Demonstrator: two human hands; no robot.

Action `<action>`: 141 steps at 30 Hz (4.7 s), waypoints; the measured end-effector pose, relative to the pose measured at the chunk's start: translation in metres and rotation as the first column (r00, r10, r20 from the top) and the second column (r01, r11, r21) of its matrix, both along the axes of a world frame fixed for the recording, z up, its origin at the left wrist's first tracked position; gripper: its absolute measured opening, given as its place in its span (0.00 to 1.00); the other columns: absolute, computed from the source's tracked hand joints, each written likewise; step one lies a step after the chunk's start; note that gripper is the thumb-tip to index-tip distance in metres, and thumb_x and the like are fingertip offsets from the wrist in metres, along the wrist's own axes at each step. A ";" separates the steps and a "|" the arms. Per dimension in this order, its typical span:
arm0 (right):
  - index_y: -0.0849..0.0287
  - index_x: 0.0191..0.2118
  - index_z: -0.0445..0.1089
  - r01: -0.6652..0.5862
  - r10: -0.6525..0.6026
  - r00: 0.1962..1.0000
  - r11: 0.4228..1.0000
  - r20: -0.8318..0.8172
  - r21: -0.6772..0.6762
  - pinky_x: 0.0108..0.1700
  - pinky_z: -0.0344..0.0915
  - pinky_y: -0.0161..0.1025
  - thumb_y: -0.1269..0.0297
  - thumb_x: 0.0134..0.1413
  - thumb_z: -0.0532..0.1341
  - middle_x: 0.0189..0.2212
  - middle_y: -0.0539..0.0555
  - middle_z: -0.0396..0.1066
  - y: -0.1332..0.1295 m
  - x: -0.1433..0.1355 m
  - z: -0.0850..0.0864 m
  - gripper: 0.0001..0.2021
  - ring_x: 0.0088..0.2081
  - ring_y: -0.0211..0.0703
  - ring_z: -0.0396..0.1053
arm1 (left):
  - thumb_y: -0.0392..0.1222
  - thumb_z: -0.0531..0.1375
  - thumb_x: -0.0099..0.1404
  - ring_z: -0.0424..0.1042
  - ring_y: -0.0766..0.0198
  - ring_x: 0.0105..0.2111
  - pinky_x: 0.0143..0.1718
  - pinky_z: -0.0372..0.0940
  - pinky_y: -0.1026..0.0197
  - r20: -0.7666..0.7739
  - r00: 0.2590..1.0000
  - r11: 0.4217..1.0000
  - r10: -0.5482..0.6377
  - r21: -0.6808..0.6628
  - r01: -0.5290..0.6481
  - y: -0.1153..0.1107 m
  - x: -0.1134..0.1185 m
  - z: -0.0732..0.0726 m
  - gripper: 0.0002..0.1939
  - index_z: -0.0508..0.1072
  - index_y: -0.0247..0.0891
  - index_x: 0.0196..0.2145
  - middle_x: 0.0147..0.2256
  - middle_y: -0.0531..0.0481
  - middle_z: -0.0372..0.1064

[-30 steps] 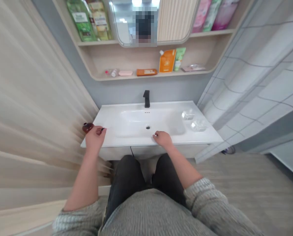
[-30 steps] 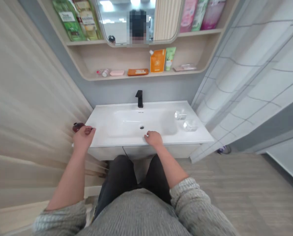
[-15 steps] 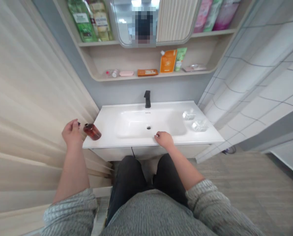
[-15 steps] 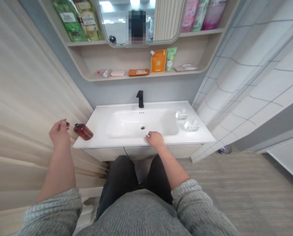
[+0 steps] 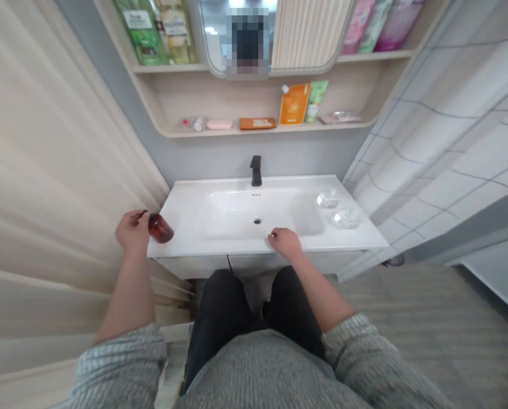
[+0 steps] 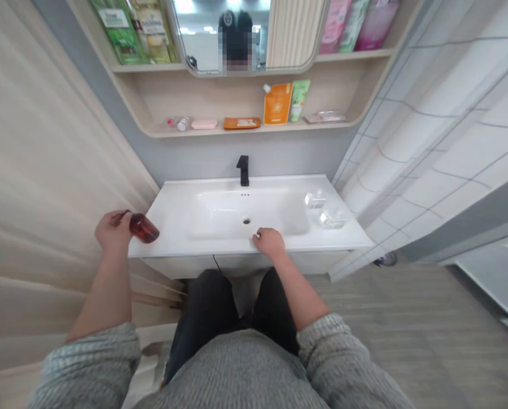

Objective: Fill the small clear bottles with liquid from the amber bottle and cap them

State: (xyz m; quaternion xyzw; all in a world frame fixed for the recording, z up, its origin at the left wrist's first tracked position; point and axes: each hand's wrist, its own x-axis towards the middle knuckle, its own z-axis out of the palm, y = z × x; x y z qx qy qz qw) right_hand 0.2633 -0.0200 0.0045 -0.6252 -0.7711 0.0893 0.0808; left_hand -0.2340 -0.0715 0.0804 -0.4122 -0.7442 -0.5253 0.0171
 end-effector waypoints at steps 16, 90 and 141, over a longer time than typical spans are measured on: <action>0.57 0.53 0.82 0.004 -0.004 0.999 1.000 -0.037 -0.015 0.55 0.68 0.41 0.56 0.73 0.58 0.49 0.62 0.83 0.000 -0.001 -0.001 0.17 0.53 0.53 0.78 | 0.43 0.80 0.48 0.76 0.48 0.49 0.58 0.71 0.42 -0.055 0.998 0.999 -0.003 -0.052 0.000 -0.001 0.003 -0.021 0.35 0.71 0.37 0.50 0.46 0.46 0.76; 0.54 0.59 0.74 -0.266 0.093 0.415 0.964 -0.905 -0.022 0.64 0.70 0.52 0.61 0.34 0.81 0.54 0.56 0.79 0.073 -0.007 -0.049 0.41 0.54 0.54 0.77 | 0.43 0.64 0.62 0.75 0.60 0.37 0.43 0.69 0.57 0.348 0.601 0.657 -0.720 0.060 0.752 0.104 0.227 -0.122 0.12 0.74 0.42 0.44 0.39 0.49 0.76; 0.55 0.62 0.69 0.776 -0.527 0.436 0.631 -0.729 0.008 0.57 0.74 0.52 0.43 0.38 0.79 0.54 0.64 0.81 0.013 0.331 -0.051 0.45 0.52 0.58 0.81 | 0.60 0.60 0.64 0.67 0.64 0.24 0.27 0.61 0.61 0.386 0.589 0.607 -0.711 -0.086 0.790 0.106 0.230 -0.116 0.18 0.77 0.42 0.35 0.30 0.51 0.74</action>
